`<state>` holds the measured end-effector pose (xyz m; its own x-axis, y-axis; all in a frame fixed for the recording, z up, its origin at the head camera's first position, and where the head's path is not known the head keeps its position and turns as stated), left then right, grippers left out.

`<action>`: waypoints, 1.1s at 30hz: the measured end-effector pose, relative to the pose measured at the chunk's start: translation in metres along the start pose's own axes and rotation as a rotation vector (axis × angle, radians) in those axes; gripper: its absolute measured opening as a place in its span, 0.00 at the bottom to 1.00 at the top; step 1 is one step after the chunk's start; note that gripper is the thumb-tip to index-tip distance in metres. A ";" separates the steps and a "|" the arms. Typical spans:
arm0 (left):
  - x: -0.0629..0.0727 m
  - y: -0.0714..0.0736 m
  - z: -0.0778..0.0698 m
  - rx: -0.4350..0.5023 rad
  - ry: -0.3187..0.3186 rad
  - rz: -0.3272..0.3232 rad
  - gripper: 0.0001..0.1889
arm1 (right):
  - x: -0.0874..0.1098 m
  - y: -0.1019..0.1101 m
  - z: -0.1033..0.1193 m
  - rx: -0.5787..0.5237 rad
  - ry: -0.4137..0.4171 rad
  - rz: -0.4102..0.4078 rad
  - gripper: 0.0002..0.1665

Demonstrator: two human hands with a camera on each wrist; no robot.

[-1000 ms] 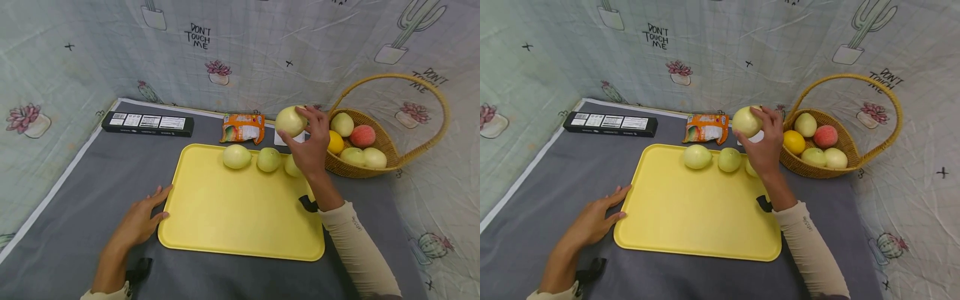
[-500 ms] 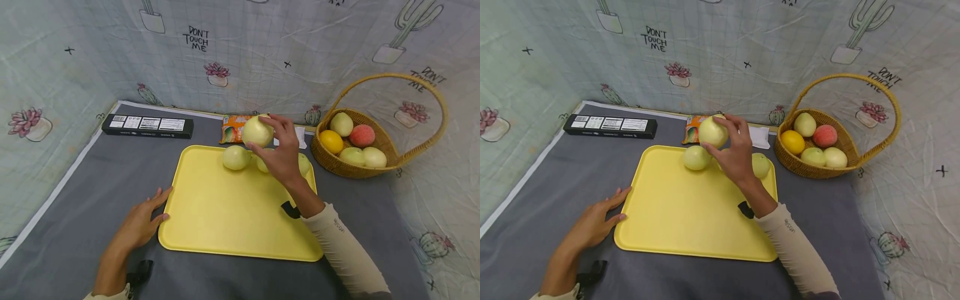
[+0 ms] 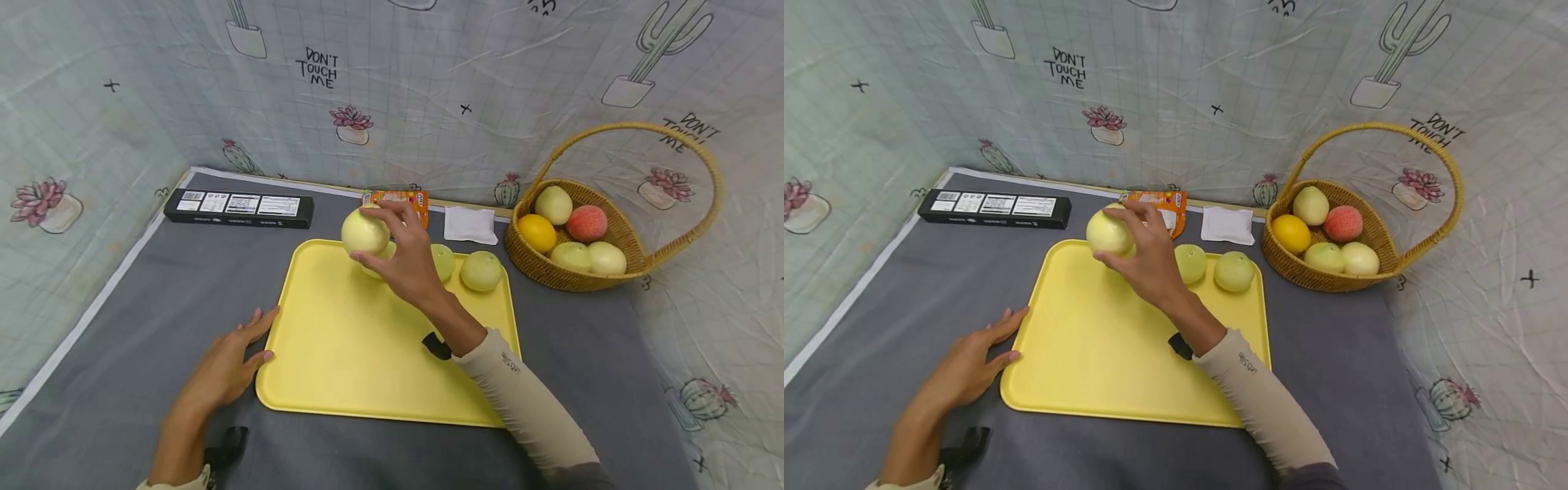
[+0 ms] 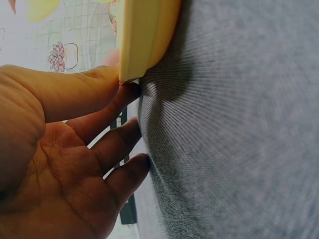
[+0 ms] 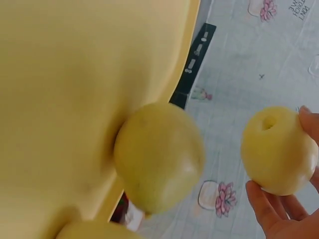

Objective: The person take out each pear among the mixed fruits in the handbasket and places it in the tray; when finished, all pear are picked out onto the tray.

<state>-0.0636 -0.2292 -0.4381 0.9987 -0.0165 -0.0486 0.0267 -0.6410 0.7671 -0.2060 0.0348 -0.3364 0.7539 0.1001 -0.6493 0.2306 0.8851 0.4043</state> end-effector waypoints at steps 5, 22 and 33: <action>0.001 0.001 0.000 -0.002 0.002 -0.003 0.43 | 0.001 -0.025 0.003 0.002 -0.024 0.095 0.38; 0.001 0.002 0.000 -0.020 0.007 -0.004 0.42 | 0.006 -0.089 -0.002 0.110 -0.001 0.324 0.36; 0.002 0.003 -0.002 -0.009 -0.019 -0.020 0.42 | 0.006 -0.101 -0.005 0.201 0.007 0.391 0.35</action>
<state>-0.0615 -0.2295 -0.4352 0.9969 -0.0190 -0.0760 0.0467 -0.6344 0.7716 -0.2279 -0.0517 -0.3843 0.8042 0.4142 -0.4263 0.0438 0.6740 0.7374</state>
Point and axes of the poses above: each hand's wrist, its own x-axis away from the middle knuckle, its own y-axis out of the back of the hand, z = x × y, the point moved 7 cm from there along -x, towards the middle knuckle, and after that the axes turned 14 degrees about -z, right-handed, at the moved point
